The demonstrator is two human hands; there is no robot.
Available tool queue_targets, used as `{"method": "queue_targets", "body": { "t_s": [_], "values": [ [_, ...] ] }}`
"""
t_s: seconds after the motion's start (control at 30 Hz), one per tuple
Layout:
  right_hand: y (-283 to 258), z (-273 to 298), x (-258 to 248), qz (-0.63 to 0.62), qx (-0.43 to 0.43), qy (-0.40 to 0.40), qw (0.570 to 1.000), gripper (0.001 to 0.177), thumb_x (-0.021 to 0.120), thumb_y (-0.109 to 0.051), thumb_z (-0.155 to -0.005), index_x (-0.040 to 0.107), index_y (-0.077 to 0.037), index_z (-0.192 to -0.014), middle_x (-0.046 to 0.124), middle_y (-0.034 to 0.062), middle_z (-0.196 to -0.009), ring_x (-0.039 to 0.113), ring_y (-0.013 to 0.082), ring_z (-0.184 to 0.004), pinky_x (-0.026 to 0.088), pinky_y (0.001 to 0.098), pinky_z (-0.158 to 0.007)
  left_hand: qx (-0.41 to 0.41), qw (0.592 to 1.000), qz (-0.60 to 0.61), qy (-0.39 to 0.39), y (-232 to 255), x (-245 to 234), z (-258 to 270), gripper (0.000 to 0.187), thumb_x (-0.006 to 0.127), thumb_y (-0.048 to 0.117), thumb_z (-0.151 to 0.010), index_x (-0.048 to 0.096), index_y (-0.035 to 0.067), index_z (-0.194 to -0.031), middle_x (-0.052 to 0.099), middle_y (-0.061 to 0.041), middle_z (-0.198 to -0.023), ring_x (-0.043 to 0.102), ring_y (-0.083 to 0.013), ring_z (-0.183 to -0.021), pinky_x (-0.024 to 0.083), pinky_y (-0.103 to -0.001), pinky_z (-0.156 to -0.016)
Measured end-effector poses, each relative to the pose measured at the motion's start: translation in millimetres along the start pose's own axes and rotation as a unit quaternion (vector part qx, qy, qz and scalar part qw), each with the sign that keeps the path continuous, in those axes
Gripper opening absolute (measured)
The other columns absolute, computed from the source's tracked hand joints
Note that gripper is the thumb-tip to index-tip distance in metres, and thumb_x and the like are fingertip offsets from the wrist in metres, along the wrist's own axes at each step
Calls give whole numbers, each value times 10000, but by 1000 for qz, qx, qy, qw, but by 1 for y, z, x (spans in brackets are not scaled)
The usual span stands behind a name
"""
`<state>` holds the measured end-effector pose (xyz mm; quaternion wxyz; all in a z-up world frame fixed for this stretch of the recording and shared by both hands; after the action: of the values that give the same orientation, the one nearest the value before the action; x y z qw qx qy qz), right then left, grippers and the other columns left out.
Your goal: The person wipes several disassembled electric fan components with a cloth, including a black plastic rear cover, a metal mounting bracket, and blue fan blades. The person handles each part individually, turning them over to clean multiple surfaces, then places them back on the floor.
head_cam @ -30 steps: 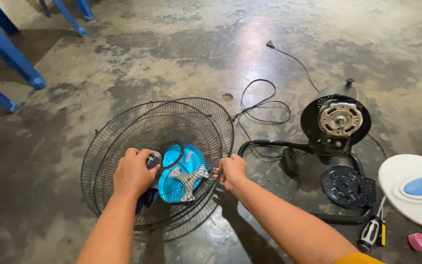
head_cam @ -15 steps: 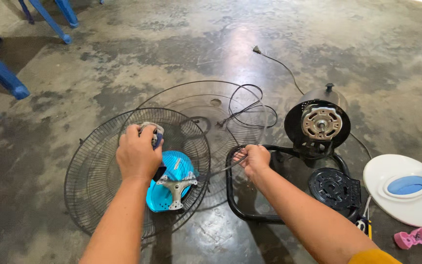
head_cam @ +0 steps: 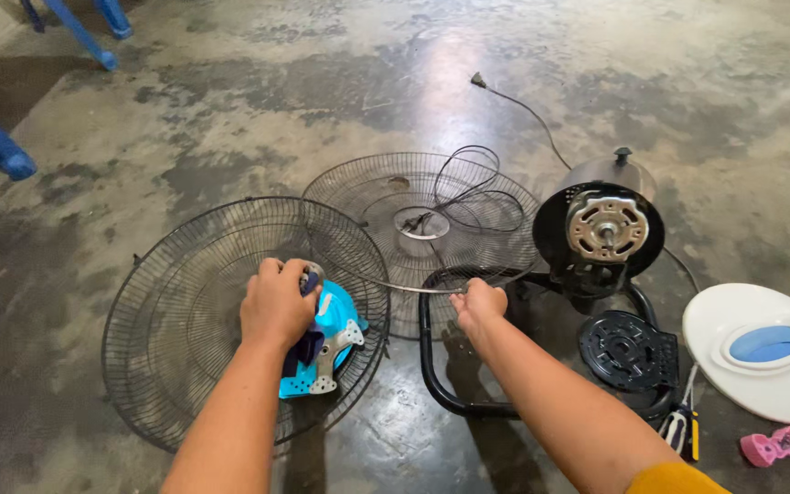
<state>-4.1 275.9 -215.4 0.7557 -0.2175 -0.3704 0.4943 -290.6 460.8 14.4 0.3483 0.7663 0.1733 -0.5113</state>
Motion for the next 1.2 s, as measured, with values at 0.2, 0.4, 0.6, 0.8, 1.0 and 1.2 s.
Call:
{"method": "queue_targets", "body": {
  "t_s": [0.2, 0.4, 0.6, 0.8, 1.0, 1.2],
  "values": [
    [38, 26, 1, 131, -7, 34, 991, 202, 600, -111, -928, 622, 19, -1082, 686, 180, -974, 701, 316, -773, 568, 445, -614, -48, 997, -26, -56, -42, 0, 14, 378, 790, 376, -799, 706, 265, -1151, 607, -76, -1210, 604, -359, -1152, 532, -500, -917],
    [91, 79, 14, 183, 56, -9, 982, 338, 643, -370, -982, 632, -45, -1076, 602, 118, -887, 585, 278, -743, 449, 411, -538, -105, 993, -27, -55, -94, -8, 38, 431, 801, 391, -791, 697, 263, -1189, 603, -76, -1246, 604, -372, -1147, 525, -504, -936],
    [130, 161, 20, 595, -336, -324, 654, 288, 705, -358, -908, 725, -122, -1072, 726, 104, -1035, 672, 273, -981, 505, 456, -842, -137, 988, -38, -57, -124, -10, 52, 428, 803, 384, -797, 704, 256, -1194, 597, -89, -1272, 594, -385, -1173, 520, -505, -948],
    [113, 227, 26, 832, -207, -320, 403, 455, 645, -482, -922, 614, -360, -1359, 557, 124, -1394, 293, 356, -1441, 150, 700, -1108, -128, 985, -29, -115, -109, -10, 55, 463, 800, 387, -796, 682, 274, -1229, 604, -73, -1239, 605, -352, -1179, 530, -495, -953],
    [126, 214, 30, 802, -179, -292, 489, 364, 701, -474, -878, 755, -269, -1174, 671, 82, -1298, 495, 293, -1348, 96, 749, -1144, -106, 981, -40, -159, -98, -10, 51, 464, 787, 391, -820, 665, 276, -1252, 584, -64, -1268, 596, -341, -1188, 525, -485, -966],
    [153, 164, 38, 557, -187, -296, 753, 119, 731, -143, -829, 774, -60, -903, 765, 88, -880, 740, 240, -830, 594, 405, -816, -122, 978, -35, -164, -98, -9, 49, 481, 791, 389, -810, 659, 287, -1261, 579, -52, -1289, 587, -336, -1210, 521, -488, -977]
  ]
}}
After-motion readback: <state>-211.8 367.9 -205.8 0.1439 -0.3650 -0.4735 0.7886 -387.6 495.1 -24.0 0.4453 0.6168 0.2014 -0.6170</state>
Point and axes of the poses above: each hand's wrist, its own z-axis away from the middle knuckle, its own x-axis out of the palm, y = z × x, the point moved 1 cm from there along -z, towards the middle knuckle
